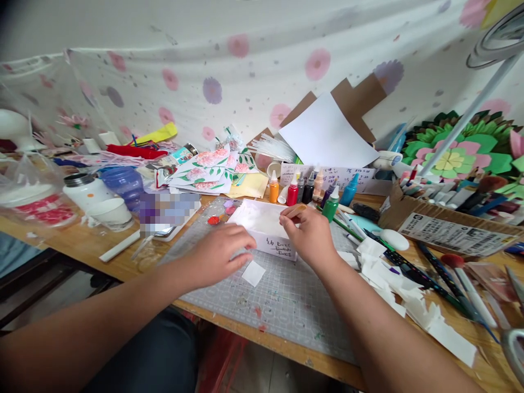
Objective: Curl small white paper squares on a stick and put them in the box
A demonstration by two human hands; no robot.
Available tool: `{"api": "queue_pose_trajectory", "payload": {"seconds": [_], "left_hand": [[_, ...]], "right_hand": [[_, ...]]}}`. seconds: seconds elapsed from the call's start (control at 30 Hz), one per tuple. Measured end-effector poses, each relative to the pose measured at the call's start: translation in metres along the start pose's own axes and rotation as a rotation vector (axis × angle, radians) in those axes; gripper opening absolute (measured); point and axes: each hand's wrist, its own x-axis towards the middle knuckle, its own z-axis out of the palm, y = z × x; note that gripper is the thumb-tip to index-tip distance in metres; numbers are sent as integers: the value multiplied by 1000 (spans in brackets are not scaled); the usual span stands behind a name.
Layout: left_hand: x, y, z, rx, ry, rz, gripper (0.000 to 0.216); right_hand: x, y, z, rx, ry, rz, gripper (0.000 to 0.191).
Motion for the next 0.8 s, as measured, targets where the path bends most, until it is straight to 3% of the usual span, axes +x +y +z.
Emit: {"api": "queue_pose_trajectory", "payload": {"seconds": [0.07,0.13,0.37,0.53,0.6,0.67,0.8], "left_hand": [[-1,4,9,33,-171,-1,18],[-1,5,17,71,-243,-17,23],[-1,3,34,-16,-221,-52,3],[0,4,25,-117,-147,-120,10],[0,3,14,-222,-51,-220,14],[0,2,3,-544,95,-330,20],[-3,2,-9,-1051,198,-363,23]], "right_hand": [[-1,-2,1,24,-8,9,14],[-2,-2,2,51,-5,4,13],[-3,-1,3,146,47,-33,15],[-6,-14,0,222,78,-56,14],[-10,-23,-1,327,64,-80,14],[-15,-32,0,469,7,-99,12],[-25,-42,5,661,-53,-104,16]]}}
